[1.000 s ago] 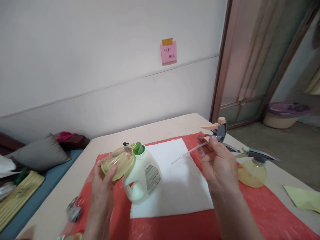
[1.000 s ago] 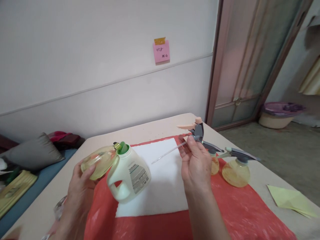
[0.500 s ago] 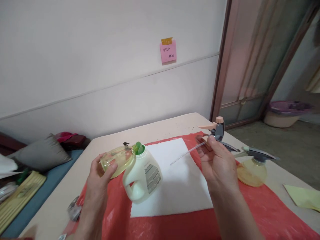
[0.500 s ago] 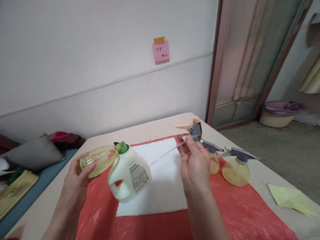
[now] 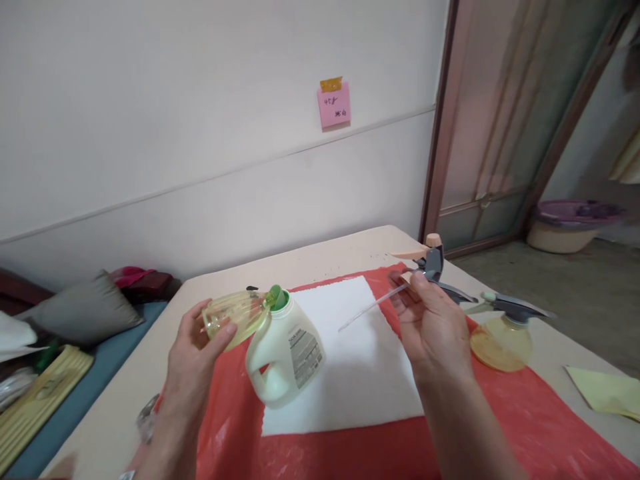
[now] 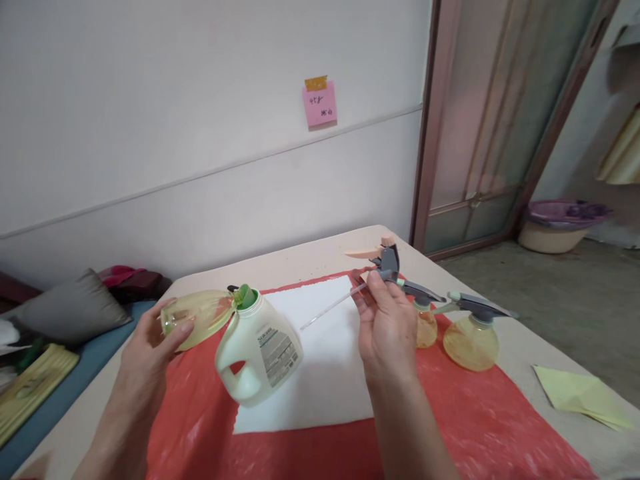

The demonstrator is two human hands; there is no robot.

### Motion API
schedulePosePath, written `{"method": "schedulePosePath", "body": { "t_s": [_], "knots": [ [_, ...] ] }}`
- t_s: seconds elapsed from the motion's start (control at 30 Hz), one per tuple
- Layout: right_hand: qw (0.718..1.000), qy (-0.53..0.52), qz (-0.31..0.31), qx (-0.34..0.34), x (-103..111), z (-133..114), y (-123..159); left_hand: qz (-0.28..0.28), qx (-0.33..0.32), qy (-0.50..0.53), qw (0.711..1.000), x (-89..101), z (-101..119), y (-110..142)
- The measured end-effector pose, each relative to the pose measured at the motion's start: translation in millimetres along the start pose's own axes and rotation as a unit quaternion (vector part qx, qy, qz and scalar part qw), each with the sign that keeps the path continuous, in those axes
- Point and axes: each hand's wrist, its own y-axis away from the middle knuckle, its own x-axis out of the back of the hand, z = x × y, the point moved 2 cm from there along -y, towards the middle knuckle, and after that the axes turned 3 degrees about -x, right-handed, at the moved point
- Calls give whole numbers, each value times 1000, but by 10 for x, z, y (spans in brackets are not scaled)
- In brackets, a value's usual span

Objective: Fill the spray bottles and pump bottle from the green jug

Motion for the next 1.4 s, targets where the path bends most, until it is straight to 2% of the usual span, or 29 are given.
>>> {"method": "schedulePosePath", "body": {
  "t_s": [0.33,0.6,0.93,1.13,1.4],
  "knots": [
    [1000,0,3,0,2,-11,4,-8,-25,-4,1000,1,48,-35],
    [1000,10,-4,6,-3,-6,-6,-31,-66,-91,993,45,125,-162],
    [1000,7,3,5,7,-22,-9,-63,-104,-133,984,61,314,-237],
    [1000,2,4,8,16,-31,-7,-69,-123,-225,964,47,472,-253],
    [1000,-4,-2,8,2,-40,4,-111,-138,-307,935,-31,637,-298]
  ]
}}
